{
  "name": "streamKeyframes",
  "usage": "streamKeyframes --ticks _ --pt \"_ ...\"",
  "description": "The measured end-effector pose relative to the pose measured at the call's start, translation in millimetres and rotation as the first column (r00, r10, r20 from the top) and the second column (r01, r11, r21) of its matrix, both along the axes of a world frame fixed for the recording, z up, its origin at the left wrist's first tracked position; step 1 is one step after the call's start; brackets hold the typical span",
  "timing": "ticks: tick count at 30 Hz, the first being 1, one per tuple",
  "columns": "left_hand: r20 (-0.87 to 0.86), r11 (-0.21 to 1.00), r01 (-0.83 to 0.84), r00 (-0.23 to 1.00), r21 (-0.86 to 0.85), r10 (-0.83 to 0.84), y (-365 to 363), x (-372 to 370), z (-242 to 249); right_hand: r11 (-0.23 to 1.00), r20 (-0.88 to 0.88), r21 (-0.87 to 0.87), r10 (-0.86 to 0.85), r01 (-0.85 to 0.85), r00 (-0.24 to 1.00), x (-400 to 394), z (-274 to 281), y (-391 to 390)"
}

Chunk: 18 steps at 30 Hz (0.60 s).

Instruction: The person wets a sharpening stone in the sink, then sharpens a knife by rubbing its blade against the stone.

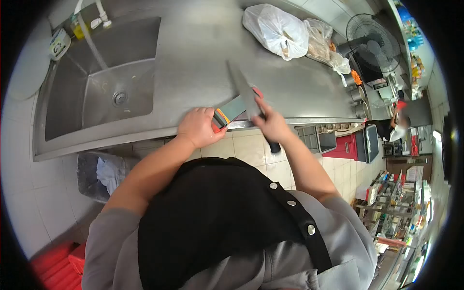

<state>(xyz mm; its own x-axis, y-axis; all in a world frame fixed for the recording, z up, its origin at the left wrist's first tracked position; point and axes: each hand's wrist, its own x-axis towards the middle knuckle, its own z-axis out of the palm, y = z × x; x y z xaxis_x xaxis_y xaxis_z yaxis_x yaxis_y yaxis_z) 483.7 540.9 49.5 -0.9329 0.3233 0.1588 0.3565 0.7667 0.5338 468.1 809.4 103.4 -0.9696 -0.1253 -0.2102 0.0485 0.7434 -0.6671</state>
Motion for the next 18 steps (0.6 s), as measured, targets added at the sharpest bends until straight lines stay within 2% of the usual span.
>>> streamKeyframes --ticks 1,4,5,6,7,9,12,15,16,17,18 --pt "-0.007 1.000 -0.003 1.000 0.006 0.003 2 0 -1 0.998 0.012 0.006 -0.061 0.061 0.998 -21 7 0" --pt "-0.021 1.000 -0.002 1.000 0.003 0.002 0 2 1 0.974 -0.108 0.135 -0.169 0.183 0.980 -39 -12 7" --pt "-0.019 1.000 0.003 1.000 -0.005 -0.003 -1 2 5 0.990 -0.141 0.048 -0.122 0.130 0.982 -21 -23 13" --pt "-0.016 1.000 0.003 1.000 -0.010 -0.003 -1 2 6 0.999 -0.204 -0.049 0.003 -0.013 0.979 3 -38 22" --pt "-0.041 1.000 0.016 0.999 0.008 -0.016 -2 0 5 0.997 -0.080 -0.055 0.044 -0.049 0.996 37 -24 18" --pt "-0.075 0.998 0.050 0.996 0.037 -0.047 -4 1 0 0.983 -0.095 -0.095 0.145 -0.154 0.985 68 -12 12" --pt "-0.034 0.995 0.100 0.994 -0.007 -0.101 -4 0 2 0.996 -0.063 0.078 -0.049 0.054 0.997 18 -4 13" --pt "0.000 0.992 0.077 0.997 -0.096 -0.078 -4 2 4 0.962 -0.147 -0.002 -0.269 0.272 0.952 -9 -18 11" --pt "0.000 0.992 0.082 0.997 -0.092 -0.082 -4 3 3 0.984 -0.319 0.001 -0.166 0.176 0.933 12 -28 10" --pt "-0.001 0.992 0.086 0.996 -0.087 -0.087 -4 3 2 0.993 -0.173 -0.067 -0.104 0.094 0.979 38 -35 14" --pt "-0.007 0.993 0.089 0.996 -0.082 -0.090 -5 1 1 0.992 -0.074 -0.121 -0.027 0.018 0.997 67 -18 3"
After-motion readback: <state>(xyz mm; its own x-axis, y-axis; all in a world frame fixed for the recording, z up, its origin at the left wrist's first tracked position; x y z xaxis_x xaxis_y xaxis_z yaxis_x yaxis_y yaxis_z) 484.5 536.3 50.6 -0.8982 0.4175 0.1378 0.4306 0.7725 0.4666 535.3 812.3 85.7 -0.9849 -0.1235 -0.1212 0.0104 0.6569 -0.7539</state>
